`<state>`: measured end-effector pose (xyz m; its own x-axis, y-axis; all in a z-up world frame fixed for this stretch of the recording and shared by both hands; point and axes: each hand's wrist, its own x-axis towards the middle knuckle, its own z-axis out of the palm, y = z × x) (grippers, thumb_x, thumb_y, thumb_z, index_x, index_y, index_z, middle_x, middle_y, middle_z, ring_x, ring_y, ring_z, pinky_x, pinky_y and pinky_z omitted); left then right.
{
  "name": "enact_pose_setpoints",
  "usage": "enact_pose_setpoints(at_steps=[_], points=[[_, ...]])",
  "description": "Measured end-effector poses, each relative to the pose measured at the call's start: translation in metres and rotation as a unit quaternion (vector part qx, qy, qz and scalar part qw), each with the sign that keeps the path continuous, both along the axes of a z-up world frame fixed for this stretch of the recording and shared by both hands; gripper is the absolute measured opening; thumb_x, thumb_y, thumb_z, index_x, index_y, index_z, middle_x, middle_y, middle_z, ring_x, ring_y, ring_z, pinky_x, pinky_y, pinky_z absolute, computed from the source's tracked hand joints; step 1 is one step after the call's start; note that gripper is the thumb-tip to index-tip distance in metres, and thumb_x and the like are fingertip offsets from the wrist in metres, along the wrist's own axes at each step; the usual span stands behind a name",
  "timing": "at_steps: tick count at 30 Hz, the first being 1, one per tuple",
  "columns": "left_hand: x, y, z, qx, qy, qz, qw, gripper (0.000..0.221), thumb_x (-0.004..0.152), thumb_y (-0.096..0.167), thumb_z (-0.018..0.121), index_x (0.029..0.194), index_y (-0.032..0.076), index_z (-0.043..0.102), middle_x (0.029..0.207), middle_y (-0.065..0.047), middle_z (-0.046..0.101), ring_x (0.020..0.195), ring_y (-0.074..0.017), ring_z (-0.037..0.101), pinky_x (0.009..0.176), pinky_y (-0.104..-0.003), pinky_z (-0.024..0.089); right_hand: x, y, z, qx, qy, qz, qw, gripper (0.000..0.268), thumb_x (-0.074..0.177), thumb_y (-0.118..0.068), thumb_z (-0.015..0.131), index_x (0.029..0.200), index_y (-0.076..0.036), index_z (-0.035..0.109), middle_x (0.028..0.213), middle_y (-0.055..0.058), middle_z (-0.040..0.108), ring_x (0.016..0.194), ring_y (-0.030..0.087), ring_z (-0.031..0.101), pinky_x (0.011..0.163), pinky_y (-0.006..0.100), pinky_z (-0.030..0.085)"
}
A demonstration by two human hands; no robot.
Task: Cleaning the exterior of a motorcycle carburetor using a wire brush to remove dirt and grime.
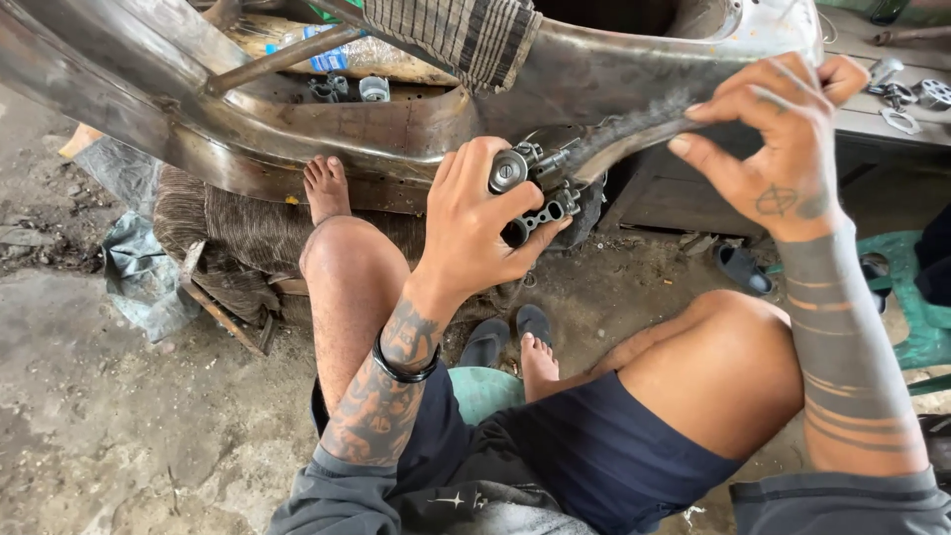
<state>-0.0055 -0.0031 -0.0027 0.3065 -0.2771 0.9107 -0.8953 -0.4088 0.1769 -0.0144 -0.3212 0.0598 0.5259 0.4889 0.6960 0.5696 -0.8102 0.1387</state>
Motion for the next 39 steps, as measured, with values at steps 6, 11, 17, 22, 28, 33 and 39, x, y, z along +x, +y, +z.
enact_pose_setpoints(at_steps=[6,11,17,22,28,33,39], points=[[0.0,0.007,0.003,0.039,-0.027,0.041,0.998,0.028,0.094,0.036,0.079,0.087,0.014,0.063,0.109,-0.021,0.058,0.103,-0.0349,0.059,0.083,-0.047,0.035,0.003,-0.007,0.001,0.059,0.026,0.018,0.998,0.029,0.111,-0.016,0.094,0.101,0.005,0.077,0.101,0.018,0.067,0.097,0.032,0.06,0.093,0.044,0.044],[0.0,0.011,-0.001,0.057,-0.011,0.033,0.998,0.029,0.094,0.037,0.083,0.086,0.015,0.065,0.112,-0.021,0.057,0.105,-0.0343,0.057,0.085,-0.048,0.034,0.001,-0.014,-0.009,-0.003,0.028,-0.018,0.999,0.029,0.109,-0.032,0.088,0.104,-0.005,0.079,0.104,0.007,0.069,0.099,0.028,0.06,0.1,0.042,0.028],[0.001,0.008,-0.007,0.06,-0.012,0.017,0.998,0.029,0.095,0.036,0.081,0.085,0.014,0.065,0.113,-0.022,0.056,0.106,-0.0357,0.056,0.084,-0.049,0.037,-0.011,0.0,-0.001,0.039,0.071,0.015,0.997,0.031,0.106,-0.035,0.084,0.101,-0.005,0.077,0.103,0.008,0.069,0.102,0.028,0.062,0.102,0.045,0.026],[-0.001,-0.002,-0.004,0.036,-0.03,0.011,0.999,0.03,0.092,0.036,0.083,0.085,0.014,0.064,0.11,-0.021,0.057,0.1,-0.0367,0.061,0.085,-0.051,0.04,0.001,-0.016,-0.01,0.067,0.066,-0.07,0.993,0.032,0.104,-0.047,0.08,0.094,-0.016,0.076,0.094,-0.002,0.06,0.094,0.02,0.053,0.098,0.041,0.021],[-0.001,-0.003,-0.004,0.029,-0.026,-0.026,0.999,0.029,0.093,0.035,0.08,0.084,0.011,0.066,0.11,-0.022,0.055,0.095,-0.0374,0.058,0.082,-0.05,0.041,-0.007,0.005,-0.002,0.086,0.153,0.037,0.984,0.026,0.099,-0.035,0.081,0.101,-0.009,0.074,0.106,0.006,0.068,0.101,0.021,0.058,0.105,0.044,0.021],[-0.001,0.0,-0.003,-0.002,-0.047,-0.023,0.999,0.032,0.091,0.034,0.083,0.08,0.013,0.063,0.109,-0.023,0.057,0.092,-0.037,0.06,0.083,-0.049,0.041,0.003,-0.01,-0.008,0.11,0.081,-0.02,0.99,0.039,0.108,-0.043,0.077,0.097,-0.006,0.075,0.096,0.005,0.062,0.099,0.024,0.054,0.107,0.042,0.023],[-0.004,0.006,0.001,-0.011,-0.043,-0.03,0.999,0.032,0.09,0.033,0.085,0.082,0.012,0.062,0.109,-0.024,0.055,0.094,-0.0388,0.059,0.081,-0.051,0.042,0.011,-0.012,-0.013,0.132,0.15,0.005,0.98,0.021,0.103,-0.029,0.086,0.107,-0.011,0.075,0.112,0.005,0.07,0.102,0.02,0.058,0.11,0.045,0.025]])
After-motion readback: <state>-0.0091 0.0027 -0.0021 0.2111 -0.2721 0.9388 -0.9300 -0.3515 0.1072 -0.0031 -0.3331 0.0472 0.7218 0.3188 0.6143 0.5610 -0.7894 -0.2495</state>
